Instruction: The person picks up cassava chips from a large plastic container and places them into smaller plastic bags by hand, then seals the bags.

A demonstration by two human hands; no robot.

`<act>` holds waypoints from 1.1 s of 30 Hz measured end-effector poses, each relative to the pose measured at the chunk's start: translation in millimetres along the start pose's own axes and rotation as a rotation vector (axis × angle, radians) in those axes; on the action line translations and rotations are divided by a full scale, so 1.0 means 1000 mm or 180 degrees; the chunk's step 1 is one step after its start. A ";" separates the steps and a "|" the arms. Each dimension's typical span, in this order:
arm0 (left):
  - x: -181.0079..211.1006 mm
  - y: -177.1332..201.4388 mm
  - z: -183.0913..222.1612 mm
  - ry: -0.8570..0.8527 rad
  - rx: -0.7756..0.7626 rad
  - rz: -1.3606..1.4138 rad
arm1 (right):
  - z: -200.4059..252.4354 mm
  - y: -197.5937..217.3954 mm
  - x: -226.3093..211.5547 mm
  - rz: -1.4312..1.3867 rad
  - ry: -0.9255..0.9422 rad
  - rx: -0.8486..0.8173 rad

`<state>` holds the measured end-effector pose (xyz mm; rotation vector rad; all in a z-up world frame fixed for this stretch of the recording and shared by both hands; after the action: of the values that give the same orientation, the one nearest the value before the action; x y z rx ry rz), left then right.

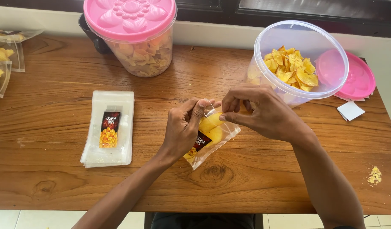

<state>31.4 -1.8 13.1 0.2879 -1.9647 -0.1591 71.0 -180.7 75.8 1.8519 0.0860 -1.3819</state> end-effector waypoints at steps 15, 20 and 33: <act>-0.030 -0.011 0.008 -0.0193 -0.0223 -0.0335 | -0.004 -0.011 0.011 -0.0149 -0.0003 -0.0179; -0.004 0.001 0.003 -0.0169 -0.0168 -0.0237 | -0.004 -0.009 0.008 -0.0415 0.0057 0.0029; -0.006 0.003 -0.003 -0.0188 0.0058 -0.0186 | -0.009 -0.011 -0.010 -0.0154 0.0474 -0.0662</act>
<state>36.3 3.3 9.6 0.3563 -2.0182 -0.1894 68.2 -163.8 78.8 1.7843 0.3400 -1.2163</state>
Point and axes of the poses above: each hand's wrist, its own z-axis away from the middle knuckle, its own y-axis out of the back of the hand, x = y × z, the point moved 3 cm from there along -z, towards the middle knuckle, and after that the axes turned 13 degrees about -z, right-handed, at the moved point
